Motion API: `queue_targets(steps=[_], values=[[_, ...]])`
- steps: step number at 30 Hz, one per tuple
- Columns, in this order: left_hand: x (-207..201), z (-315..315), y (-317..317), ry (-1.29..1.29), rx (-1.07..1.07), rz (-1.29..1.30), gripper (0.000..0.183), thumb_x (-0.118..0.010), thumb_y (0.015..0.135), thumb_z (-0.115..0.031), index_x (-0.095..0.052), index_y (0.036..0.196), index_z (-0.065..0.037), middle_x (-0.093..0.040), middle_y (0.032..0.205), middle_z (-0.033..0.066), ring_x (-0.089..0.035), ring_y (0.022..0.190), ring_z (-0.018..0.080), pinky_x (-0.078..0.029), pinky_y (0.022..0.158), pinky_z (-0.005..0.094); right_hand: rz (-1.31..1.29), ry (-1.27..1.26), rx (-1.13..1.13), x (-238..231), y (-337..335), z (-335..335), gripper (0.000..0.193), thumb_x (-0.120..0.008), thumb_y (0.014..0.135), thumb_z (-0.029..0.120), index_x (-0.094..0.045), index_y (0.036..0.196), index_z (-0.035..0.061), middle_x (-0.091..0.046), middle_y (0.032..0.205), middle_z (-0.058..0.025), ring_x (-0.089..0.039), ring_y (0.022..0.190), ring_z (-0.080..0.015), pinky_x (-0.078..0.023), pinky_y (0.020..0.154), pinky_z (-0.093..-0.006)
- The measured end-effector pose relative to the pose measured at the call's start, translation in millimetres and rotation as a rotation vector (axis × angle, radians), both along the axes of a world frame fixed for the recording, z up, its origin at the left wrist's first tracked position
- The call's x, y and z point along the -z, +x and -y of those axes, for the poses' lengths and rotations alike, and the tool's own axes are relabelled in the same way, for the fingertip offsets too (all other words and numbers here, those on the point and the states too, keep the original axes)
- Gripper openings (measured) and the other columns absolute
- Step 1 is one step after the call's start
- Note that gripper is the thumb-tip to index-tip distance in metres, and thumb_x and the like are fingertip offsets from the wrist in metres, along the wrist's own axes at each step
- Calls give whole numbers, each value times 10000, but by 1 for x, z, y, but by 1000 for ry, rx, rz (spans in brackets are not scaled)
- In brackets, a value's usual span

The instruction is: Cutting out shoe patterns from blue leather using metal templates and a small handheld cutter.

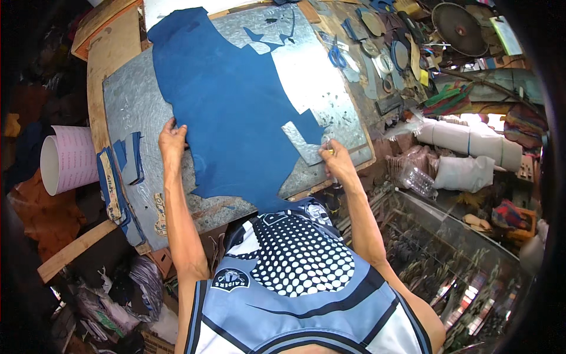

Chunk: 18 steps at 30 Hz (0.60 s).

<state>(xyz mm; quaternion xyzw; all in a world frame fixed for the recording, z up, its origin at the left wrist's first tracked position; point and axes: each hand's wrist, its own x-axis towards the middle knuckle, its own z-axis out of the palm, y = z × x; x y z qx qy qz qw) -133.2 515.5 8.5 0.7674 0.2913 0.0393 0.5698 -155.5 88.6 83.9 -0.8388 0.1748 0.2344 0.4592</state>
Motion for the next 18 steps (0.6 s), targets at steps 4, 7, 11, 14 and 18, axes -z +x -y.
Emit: queue_targets(steps=[4,7,11,14,18], values=[[3,-17,-6,-1,96,-113,580,-662,885,-99,-436,1398,46,-698,824,89,-617,598,114,-484,450,254,-64,33,12,-3,-11,-2,234,-619,897,190,-555,1025,5,-518,588,-51,-512,454,-153,-410,405,-330],[-2,-15,-11,-54,103,-138,594,-662,885,-101,-424,1411,38,-695,817,89,-614,592,117,-492,454,254,-60,19,53,0,-14,8,218,-633,890,179,-564,1000,4,-514,589,-50,-496,445,-149,-411,404,-330],[-6,-14,-11,-2,100,-163,590,-664,887,-104,-427,1409,36,-683,791,82,-605,584,118,-495,458,249,-41,28,74,-11,-20,11,186,-631,897,165,-565,958,1,-517,597,-48,-491,442,-134,-412,416,-302],[-4,-13,-12,-35,79,-146,596,-670,887,-109,-424,1410,37,-675,779,76,-600,580,116,-491,457,247,-43,56,109,-4,-25,26,151,-623,907,149,-563,953,18,-512,604,-35,-481,435,-118,-413,410,-283],[-6,-15,-14,-98,63,-109,578,-672,890,-124,-448,1399,33,-666,801,82,-602,592,122,-502,480,255,-66,202,227,-1,-27,28,137,-626,915,148,-544,970,52,-481,616,-3,-479,443,-103,-405,403,-269]])
